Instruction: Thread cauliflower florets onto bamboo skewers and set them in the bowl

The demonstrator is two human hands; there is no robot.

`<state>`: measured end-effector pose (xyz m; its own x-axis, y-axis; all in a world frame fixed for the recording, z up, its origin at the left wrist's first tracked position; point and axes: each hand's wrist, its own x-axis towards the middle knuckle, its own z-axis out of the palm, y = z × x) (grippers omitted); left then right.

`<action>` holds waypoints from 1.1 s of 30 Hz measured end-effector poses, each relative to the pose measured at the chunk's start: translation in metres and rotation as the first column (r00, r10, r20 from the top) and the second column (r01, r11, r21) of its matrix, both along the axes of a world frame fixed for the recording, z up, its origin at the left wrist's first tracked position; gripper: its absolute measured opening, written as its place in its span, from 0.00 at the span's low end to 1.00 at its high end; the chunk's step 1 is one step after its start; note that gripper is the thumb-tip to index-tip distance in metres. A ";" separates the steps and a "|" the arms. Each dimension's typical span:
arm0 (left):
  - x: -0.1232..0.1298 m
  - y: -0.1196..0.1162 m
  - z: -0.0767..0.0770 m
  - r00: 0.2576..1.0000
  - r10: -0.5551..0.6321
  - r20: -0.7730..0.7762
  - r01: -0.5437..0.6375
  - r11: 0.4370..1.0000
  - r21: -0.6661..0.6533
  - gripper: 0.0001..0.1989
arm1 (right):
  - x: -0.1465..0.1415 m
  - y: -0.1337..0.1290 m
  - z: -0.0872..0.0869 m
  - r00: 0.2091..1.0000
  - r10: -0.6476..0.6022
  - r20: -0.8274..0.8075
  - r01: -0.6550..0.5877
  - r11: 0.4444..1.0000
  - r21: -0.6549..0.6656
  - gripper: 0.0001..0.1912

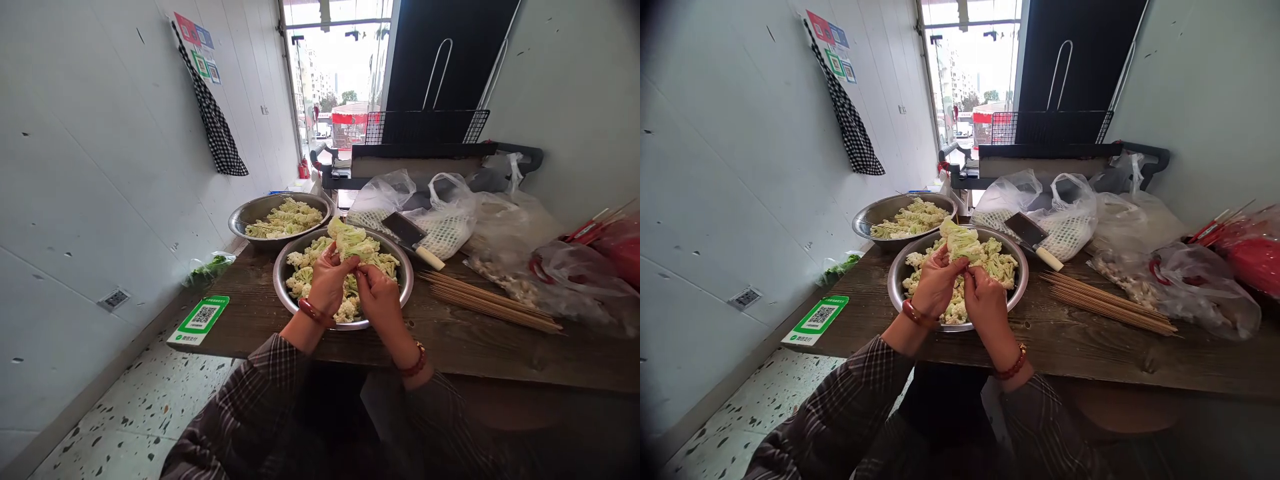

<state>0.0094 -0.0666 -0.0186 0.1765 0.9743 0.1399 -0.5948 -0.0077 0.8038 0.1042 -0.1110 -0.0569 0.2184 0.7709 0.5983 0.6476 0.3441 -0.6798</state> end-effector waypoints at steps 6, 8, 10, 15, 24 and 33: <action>-0.002 -0.001 0.002 0.999 0.051 0.000 -0.051 0.999 -0.019 0.28 | 0.000 -0.001 0.001 0.998 0.002 0.070 -0.001 1.000 -0.012 0.13; -0.002 0.000 0.002 0.998 0.059 -0.007 -0.060 0.998 -0.020 0.29 | -0.001 -0.001 0.001 0.997 0.002 0.080 -0.002 1.000 -0.004 0.13; -0.003 0.002 0.001 0.998 0.064 -0.007 -0.065 0.998 -0.027 0.29 | -0.001 0.000 0.001 0.996 -0.001 0.094 0.001 1.000 0.004 0.13; -0.004 0.004 0.001 0.997 0.075 0.003 -0.075 0.996 -0.049 0.29 | -0.002 0.000 -0.001 0.996 -0.015 0.093 0.015 1.000 -0.001 0.13; -0.008 0.002 0.001 0.996 -0.054 -0.064 0.055 0.998 0.016 0.31 | -0.001 0.001 0.001 0.987 0.001 -0.163 -0.003 1.000 -0.013 0.12; -0.044 0.020 0.013 0.977 0.012 -0.211 -0.034 0.994 -0.103 0.22 | 0.007 0.003 -0.003 0.827 0.147 -0.542 -0.202 0.978 -0.043 0.16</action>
